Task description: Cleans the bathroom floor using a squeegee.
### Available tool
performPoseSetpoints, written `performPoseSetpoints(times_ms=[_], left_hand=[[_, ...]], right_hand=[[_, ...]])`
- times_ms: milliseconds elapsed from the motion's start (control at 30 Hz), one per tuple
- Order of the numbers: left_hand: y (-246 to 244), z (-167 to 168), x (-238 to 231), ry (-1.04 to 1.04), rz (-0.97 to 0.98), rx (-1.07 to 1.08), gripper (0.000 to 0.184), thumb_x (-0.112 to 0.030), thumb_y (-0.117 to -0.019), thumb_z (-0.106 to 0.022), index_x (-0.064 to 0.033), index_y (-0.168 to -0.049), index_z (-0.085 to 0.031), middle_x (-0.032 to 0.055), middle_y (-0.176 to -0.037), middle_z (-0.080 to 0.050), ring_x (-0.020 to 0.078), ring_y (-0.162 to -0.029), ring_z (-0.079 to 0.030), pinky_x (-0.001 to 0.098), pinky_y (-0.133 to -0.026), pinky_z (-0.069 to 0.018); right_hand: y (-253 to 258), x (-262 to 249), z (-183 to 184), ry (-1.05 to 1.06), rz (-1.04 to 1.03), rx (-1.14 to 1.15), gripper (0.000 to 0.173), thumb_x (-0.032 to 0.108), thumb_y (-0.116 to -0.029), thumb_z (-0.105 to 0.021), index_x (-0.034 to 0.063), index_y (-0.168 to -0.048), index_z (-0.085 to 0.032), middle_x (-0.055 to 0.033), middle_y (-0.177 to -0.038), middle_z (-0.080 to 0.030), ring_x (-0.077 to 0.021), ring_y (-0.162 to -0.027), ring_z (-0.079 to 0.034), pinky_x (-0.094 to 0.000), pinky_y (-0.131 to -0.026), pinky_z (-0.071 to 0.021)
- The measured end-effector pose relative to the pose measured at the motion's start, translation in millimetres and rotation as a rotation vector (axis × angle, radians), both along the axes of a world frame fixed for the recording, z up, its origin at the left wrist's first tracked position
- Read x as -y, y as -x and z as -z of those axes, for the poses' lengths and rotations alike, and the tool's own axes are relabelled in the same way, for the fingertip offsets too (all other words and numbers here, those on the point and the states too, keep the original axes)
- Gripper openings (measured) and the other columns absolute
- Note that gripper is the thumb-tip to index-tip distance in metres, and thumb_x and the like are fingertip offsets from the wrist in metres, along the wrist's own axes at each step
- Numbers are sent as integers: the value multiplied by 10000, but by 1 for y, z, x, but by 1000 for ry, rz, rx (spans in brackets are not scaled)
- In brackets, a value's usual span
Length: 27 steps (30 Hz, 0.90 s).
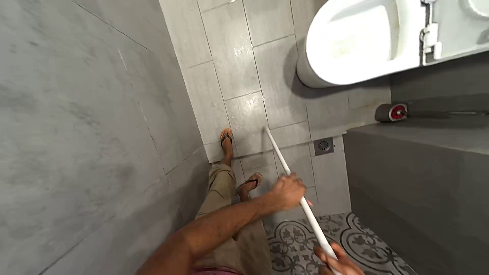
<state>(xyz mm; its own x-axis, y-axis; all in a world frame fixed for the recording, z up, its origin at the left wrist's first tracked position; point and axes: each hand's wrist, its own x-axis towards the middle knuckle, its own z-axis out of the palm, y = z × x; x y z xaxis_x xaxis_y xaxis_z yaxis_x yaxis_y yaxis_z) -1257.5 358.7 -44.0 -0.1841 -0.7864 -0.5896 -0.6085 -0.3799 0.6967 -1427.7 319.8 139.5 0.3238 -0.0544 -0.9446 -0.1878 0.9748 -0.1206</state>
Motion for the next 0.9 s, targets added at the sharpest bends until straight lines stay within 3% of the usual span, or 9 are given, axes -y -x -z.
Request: performPoseSetpoints(times_ms=[167,267,333,400,500,633,733,800,900], left_hand=[[-230,117,-54,31,-311,416,459,-401,-1032,-584,-60,-1334,-637,173,-1455,-566,386,-1461,-403,604,-1105,-409],[-363,189,-86,-71,-376,583,640,-449,-960,-683,-33,-1428,-552,179,-1593,-423,368,-1539,-275,637,-1159,-326],[-431,208,-96,-185,-383,581,711,-477,-885,-770,-44,-1408,-558,137,-1630,-369,343,-1558,-222,636,-1138,-356],[-442,216,-104,-182,-376,544,691,-539,-858,-773,-51,-1319,-609,119,-1592,-419,327,-1554,-237,579,-1123,-405],[-370,205,-111,-75,-477,441,691,-575,-846,-767,2,-1211,-660,201,-1478,-525,364,-1525,-297,509,-1209,-341],[-209,163,-131,-155,-505,360,658,-625,-781,-801,-98,-1164,-709,145,-1401,-555,349,-1444,-408,519,-1007,-537],[-74,136,-150,-183,-500,285,622,-635,-773,-798,-89,-1061,-731,152,-1295,-598,358,-1372,-459,508,-1058,-486],[6,125,-164,-191,-537,237,617,-637,-786,-784,-67,-1019,-736,169,-1263,-623,374,-1398,-429,490,-1179,-363],[129,102,-184,-301,-616,97,644,-605,-817,-780,-23,-1085,-707,215,-1326,-580,390,-1404,-428,512,-1145,-410]], right_hand=[[-197,-29,189,34,-98,348,290,142,-1050,-376,110,-1306,-510,-58,-1062,-676,6,-450,-427,-142,-378,-366],[-331,-61,285,-43,-43,471,247,166,-1090,-350,99,-1274,-502,-80,-1020,-679,-20,-472,-460,-156,-411,-388],[-389,-80,311,-93,-3,489,201,160,-1089,-409,153,-1273,-490,-97,-1026,-650,-52,-494,-473,-176,-425,-401],[-389,-86,306,-137,-2,474,212,162,-1084,-453,199,-1291,-479,-79,-1011,-607,-57,-490,-462,-172,-411,-405],[-324,-74,271,-150,-44,406,275,84,-1057,-427,145,-1326,-429,-90,-992,-603,-49,-471,-460,-169,-389,-400],[-182,-69,208,-195,-113,257,261,41,-1056,-415,94,-1311,-419,-136,-1028,-617,-58,-446,-476,-178,-366,-414],[-60,-73,172,-240,-107,193,268,-4,-1033,-438,86,-1285,-431,-146,-1013,-623,-75,-457,-494,-189,-373,-424],[12,-74,157,-277,-114,164,261,-23,-1024,-459,87,-1261,-446,-143,-996,-626,-75,-463,-501,-185,-378,-422],[112,-77,130,-256,-298,79,319,-5,-1013,-485,97,-1309,-422,-101,-963,-624,-42,-455,-468,-170,-379,-407]])
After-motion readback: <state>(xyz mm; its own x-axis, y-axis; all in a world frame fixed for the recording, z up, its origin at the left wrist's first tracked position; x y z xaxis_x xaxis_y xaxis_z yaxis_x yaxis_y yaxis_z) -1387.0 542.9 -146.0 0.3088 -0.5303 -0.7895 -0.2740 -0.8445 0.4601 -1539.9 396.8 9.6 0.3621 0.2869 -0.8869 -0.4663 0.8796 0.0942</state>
